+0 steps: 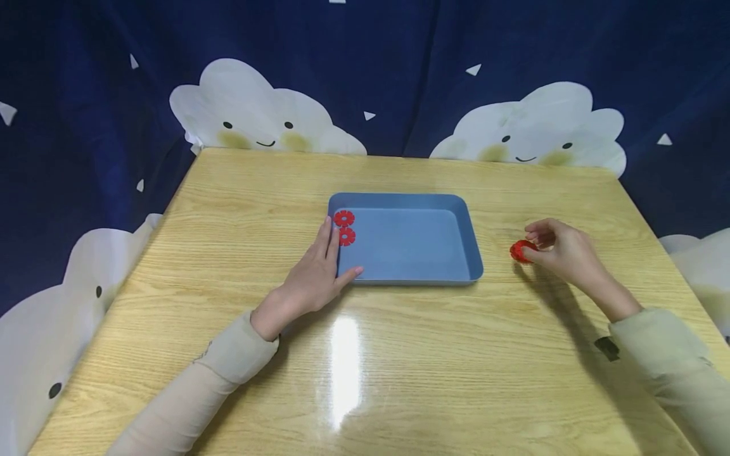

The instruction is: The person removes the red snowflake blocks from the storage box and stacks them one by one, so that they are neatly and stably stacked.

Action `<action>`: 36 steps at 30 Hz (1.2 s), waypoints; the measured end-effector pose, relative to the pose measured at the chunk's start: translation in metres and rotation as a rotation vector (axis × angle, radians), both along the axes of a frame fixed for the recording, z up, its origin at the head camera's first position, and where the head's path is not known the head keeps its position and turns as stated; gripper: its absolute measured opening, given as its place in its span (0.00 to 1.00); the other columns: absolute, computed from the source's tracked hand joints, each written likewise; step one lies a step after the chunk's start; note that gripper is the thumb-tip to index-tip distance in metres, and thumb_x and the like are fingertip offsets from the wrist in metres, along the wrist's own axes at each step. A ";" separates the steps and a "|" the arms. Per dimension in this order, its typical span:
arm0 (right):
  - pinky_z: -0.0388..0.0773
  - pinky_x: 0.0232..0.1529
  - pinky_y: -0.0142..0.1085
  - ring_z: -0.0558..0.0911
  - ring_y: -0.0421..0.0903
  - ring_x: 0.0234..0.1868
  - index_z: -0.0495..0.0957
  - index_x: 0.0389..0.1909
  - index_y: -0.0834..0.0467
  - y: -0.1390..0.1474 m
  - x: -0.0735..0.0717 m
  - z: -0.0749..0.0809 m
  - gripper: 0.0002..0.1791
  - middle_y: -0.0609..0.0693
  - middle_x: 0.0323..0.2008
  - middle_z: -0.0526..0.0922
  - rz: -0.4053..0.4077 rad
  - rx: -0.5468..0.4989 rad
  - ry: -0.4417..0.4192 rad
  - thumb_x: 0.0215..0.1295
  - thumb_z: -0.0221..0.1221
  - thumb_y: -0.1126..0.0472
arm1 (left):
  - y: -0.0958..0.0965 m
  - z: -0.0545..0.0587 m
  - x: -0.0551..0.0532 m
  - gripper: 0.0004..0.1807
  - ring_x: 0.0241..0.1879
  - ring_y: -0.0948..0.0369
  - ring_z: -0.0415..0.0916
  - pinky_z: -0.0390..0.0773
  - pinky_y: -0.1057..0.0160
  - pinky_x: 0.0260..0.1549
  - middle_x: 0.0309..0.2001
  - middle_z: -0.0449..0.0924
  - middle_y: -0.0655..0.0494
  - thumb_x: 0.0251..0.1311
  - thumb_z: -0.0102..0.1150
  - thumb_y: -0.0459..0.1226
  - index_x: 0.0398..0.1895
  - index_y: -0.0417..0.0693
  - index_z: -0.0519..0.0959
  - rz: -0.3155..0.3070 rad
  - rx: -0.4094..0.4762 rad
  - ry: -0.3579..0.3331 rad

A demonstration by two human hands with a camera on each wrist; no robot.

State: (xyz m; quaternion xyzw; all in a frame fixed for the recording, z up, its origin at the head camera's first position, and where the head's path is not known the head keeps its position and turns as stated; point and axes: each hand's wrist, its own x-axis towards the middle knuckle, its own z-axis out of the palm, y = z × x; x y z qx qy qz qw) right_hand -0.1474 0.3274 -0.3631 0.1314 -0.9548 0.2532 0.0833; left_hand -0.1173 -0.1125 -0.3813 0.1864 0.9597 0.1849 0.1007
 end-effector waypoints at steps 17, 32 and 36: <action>0.79 0.43 0.47 0.82 0.57 0.40 0.78 0.46 0.69 -0.170 -0.046 0.008 0.19 0.61 0.39 0.83 0.337 -0.130 -0.042 0.54 0.70 0.69 | 0.000 0.001 -0.001 0.52 0.76 0.47 0.28 0.46 0.52 0.71 0.77 0.21 0.40 0.70 0.42 0.61 0.76 0.33 0.35 0.007 0.002 -0.002; 0.79 0.46 0.39 0.81 0.50 0.43 0.78 0.48 0.69 -0.258 -0.059 -0.014 0.23 0.58 0.42 0.82 0.409 -0.001 -0.160 0.53 0.72 0.63 | -0.001 0.001 -0.002 0.50 0.76 0.49 0.25 0.45 0.52 0.71 0.76 0.18 0.40 0.71 0.38 0.62 0.76 0.33 0.34 0.006 -0.020 -0.028; 0.78 0.46 0.38 0.81 0.50 0.42 0.78 0.46 0.69 -0.269 -0.060 -0.022 0.23 0.58 0.41 0.82 0.403 0.034 -0.155 0.54 0.72 0.61 | -0.001 0.000 -0.002 0.50 0.76 0.49 0.25 0.46 0.52 0.71 0.76 0.19 0.39 0.71 0.37 0.61 0.76 0.33 0.35 -0.001 -0.020 -0.017</action>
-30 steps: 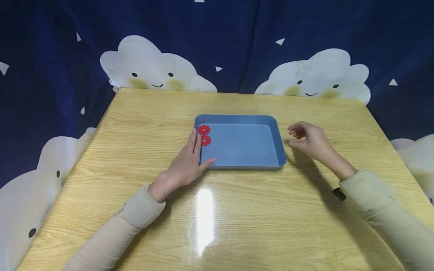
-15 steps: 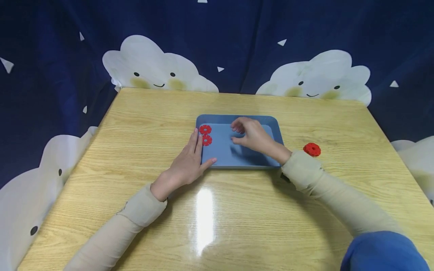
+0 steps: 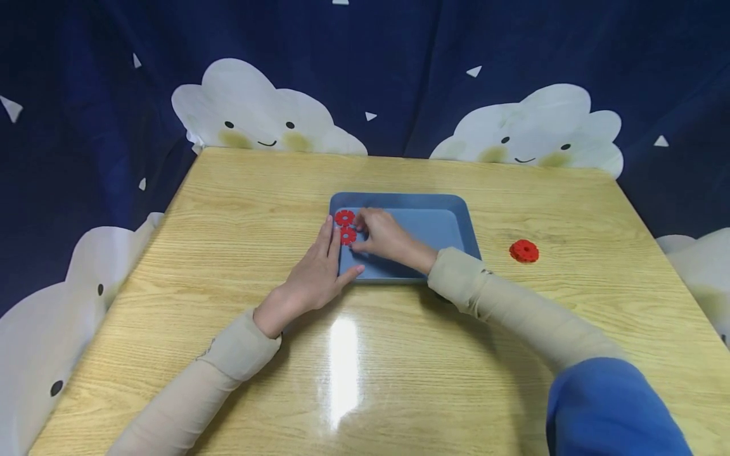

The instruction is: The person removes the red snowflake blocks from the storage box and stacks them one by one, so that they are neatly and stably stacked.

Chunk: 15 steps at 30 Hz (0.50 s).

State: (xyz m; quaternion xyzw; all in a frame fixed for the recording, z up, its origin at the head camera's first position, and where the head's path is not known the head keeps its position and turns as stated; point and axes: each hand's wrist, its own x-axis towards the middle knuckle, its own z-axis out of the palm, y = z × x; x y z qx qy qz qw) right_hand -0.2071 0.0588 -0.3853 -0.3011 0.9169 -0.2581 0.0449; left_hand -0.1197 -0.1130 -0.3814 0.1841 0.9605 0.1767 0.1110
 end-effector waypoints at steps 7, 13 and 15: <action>0.73 0.43 0.40 0.76 0.50 0.36 0.79 0.41 0.68 -0.012 -0.002 -0.008 0.20 0.57 0.34 0.80 -0.014 0.033 0.082 0.53 0.72 0.59 | 0.000 0.000 0.001 0.49 0.76 0.49 0.26 0.45 0.53 0.71 0.76 0.21 0.38 0.72 0.38 0.61 0.76 0.32 0.36 -0.007 0.000 0.020; 0.72 0.42 0.40 0.75 0.48 0.33 0.78 0.40 0.68 -0.016 -0.004 -0.012 0.19 0.55 0.31 0.78 -0.011 0.039 0.113 0.53 0.71 0.59 | 0.000 0.000 0.001 0.50 0.76 0.49 0.26 0.44 0.53 0.71 0.76 0.21 0.38 0.72 0.38 0.61 0.76 0.31 0.35 -0.014 -0.008 0.027; 0.71 0.42 0.40 0.75 0.48 0.33 0.78 0.39 0.68 -0.016 -0.004 -0.012 0.18 0.55 0.31 0.78 -0.012 0.035 0.115 0.53 0.71 0.61 | 0.000 0.001 0.001 0.50 0.76 0.49 0.25 0.44 0.53 0.71 0.76 0.21 0.38 0.72 0.38 0.61 0.76 0.32 0.35 -0.015 -0.009 0.023</action>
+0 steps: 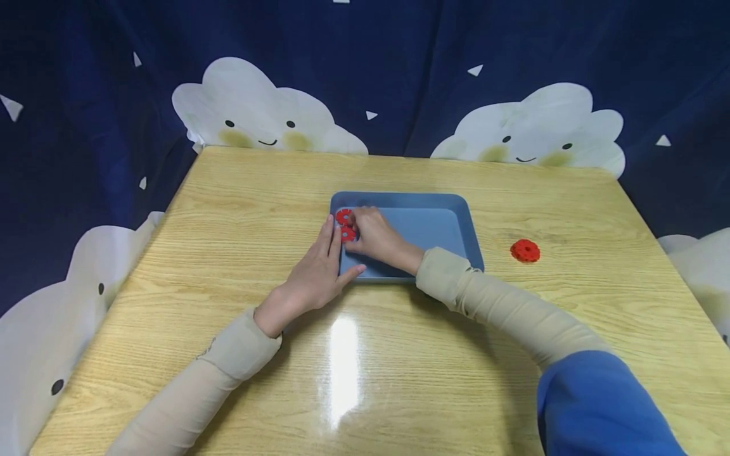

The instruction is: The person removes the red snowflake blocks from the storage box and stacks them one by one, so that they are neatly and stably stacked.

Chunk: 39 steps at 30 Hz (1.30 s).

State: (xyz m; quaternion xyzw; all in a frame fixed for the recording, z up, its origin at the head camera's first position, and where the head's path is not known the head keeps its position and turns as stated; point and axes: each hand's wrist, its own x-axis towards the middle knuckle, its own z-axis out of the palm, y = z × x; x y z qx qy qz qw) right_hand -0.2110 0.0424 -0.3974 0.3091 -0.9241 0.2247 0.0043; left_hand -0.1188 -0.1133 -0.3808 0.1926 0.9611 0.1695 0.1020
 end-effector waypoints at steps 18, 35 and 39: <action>0.72 0.45 0.40 0.76 0.48 0.34 0.78 0.41 0.67 0.001 0.001 0.003 0.18 0.55 0.32 0.79 -0.013 0.017 -0.032 0.52 0.71 0.63 | 0.001 0.000 0.000 0.50 0.76 0.47 0.27 0.45 0.51 0.71 0.76 0.21 0.37 0.71 0.39 0.61 0.76 0.31 0.35 0.001 0.011 0.003; 0.74 0.42 0.39 0.76 0.48 0.35 0.77 0.42 0.67 0.001 0.000 0.005 0.19 0.55 0.33 0.79 -0.018 -0.001 -0.081 0.51 0.70 0.64 | 0.000 0.000 0.001 0.50 0.76 0.47 0.26 0.46 0.51 0.71 0.76 0.21 0.37 0.72 0.40 0.60 0.75 0.31 0.35 0.001 0.026 -0.003; 0.74 0.38 0.38 0.76 0.48 0.33 0.77 0.42 0.67 0.008 0.000 0.008 0.19 0.55 0.32 0.79 0.003 -0.048 -0.080 0.49 0.70 0.66 | 0.001 0.000 0.001 0.50 0.75 0.48 0.26 0.45 0.51 0.71 0.76 0.20 0.38 0.72 0.39 0.60 0.76 0.32 0.35 0.009 0.030 -0.014</action>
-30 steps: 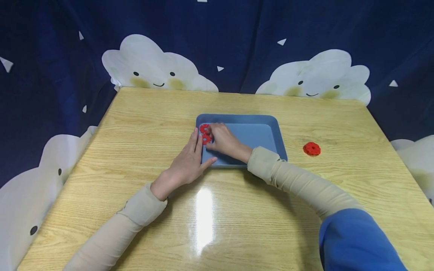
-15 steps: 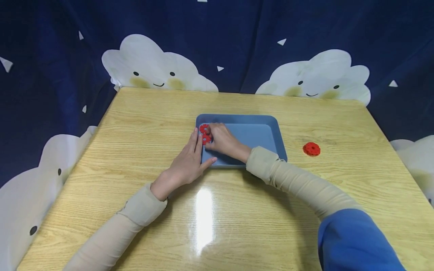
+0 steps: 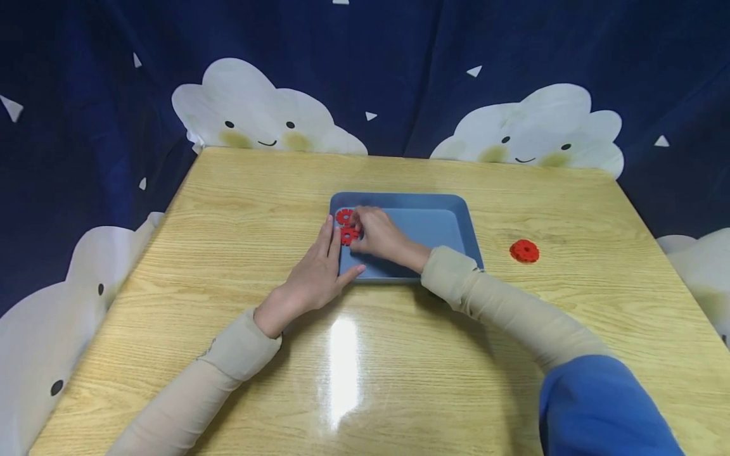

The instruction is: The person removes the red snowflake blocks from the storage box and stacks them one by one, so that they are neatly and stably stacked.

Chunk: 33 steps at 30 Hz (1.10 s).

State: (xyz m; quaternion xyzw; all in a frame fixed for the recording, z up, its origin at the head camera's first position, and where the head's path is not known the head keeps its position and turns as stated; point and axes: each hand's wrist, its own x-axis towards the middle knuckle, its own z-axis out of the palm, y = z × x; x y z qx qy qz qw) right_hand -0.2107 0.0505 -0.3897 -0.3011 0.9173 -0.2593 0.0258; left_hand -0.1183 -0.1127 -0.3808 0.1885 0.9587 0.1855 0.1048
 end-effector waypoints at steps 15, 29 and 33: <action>0.78 0.38 0.42 0.81 0.51 0.36 0.79 0.45 0.68 0.078 0.014 0.032 0.20 0.57 0.35 0.83 -0.059 -0.090 0.022 0.49 0.68 0.67 | 0.001 0.002 0.000 0.51 0.76 0.47 0.28 0.46 0.52 0.71 0.77 0.21 0.39 0.71 0.41 0.61 0.76 0.31 0.36 0.011 -0.008 0.009; 0.73 0.35 0.31 0.80 0.52 0.34 0.78 0.43 0.68 0.180 0.040 0.043 0.17 0.58 0.34 0.82 -0.240 -0.079 0.058 0.51 0.67 0.70 | 0.001 0.001 0.002 0.50 0.76 0.48 0.26 0.45 0.53 0.71 0.76 0.20 0.40 0.71 0.39 0.61 0.76 0.32 0.36 0.008 -0.003 0.005; 0.70 0.32 0.24 0.80 0.53 0.33 0.77 0.43 0.68 0.210 0.048 0.040 0.18 0.59 0.34 0.82 -0.293 -0.073 0.073 0.51 0.67 0.69 | 0.000 0.001 0.002 0.50 0.76 0.48 0.26 0.44 0.53 0.71 0.76 0.20 0.39 0.71 0.39 0.61 0.76 0.32 0.36 0.007 -0.001 0.011</action>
